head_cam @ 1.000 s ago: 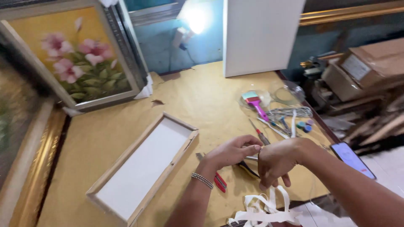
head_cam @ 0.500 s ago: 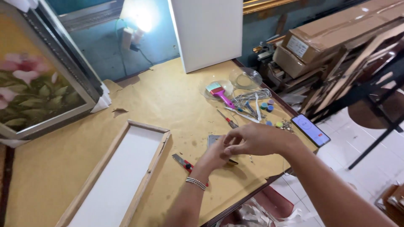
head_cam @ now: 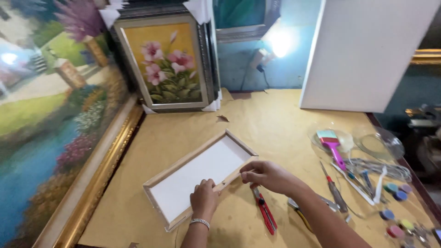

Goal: Securing canvas to a wooden frame with a staple gun and trimming the excess material with a utility knife.

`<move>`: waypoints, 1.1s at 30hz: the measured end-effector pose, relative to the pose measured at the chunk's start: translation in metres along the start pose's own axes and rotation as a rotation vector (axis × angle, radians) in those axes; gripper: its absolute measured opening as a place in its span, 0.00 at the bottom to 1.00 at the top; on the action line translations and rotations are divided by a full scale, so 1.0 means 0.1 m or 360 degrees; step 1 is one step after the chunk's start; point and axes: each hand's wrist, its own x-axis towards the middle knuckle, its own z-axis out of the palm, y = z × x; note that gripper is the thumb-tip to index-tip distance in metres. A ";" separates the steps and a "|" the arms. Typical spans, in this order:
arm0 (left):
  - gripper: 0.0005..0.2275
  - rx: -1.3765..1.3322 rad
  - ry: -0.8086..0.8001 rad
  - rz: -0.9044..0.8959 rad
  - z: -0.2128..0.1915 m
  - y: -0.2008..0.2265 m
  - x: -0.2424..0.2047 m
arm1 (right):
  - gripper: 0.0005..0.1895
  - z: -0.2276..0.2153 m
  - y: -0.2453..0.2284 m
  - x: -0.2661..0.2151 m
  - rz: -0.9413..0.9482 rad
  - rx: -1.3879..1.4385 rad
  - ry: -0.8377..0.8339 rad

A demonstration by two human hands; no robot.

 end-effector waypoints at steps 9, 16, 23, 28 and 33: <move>0.20 -0.0679 0.0628 -0.0062 -1.60 0.67 -0.28 | 0.26 -0.12 -0.27 0.03 0.0083 0.0495 0.0451; 0.32 -0.2195 0.0060 -0.0551 -2.14 1.00 -0.60 | 0.36 -0.23 -0.43 0.03 -0.0016 0.0718 0.0509; 0.33 -0.2498 0.0009 -0.0571 -2.03 1.08 -0.52 | 0.35 -0.23 -0.46 0.08 0.0101 0.0907 0.0804; 0.22 -0.1900 0.0185 -0.0327 -1.64 0.76 -0.19 | 0.36 -0.27 -0.34 0.29 0.0220 0.1113 0.0962; 0.19 -0.1173 0.0075 -0.0122 -1.02 0.37 0.30 | 0.32 -0.34 -0.20 0.60 0.0041 0.1169 0.1157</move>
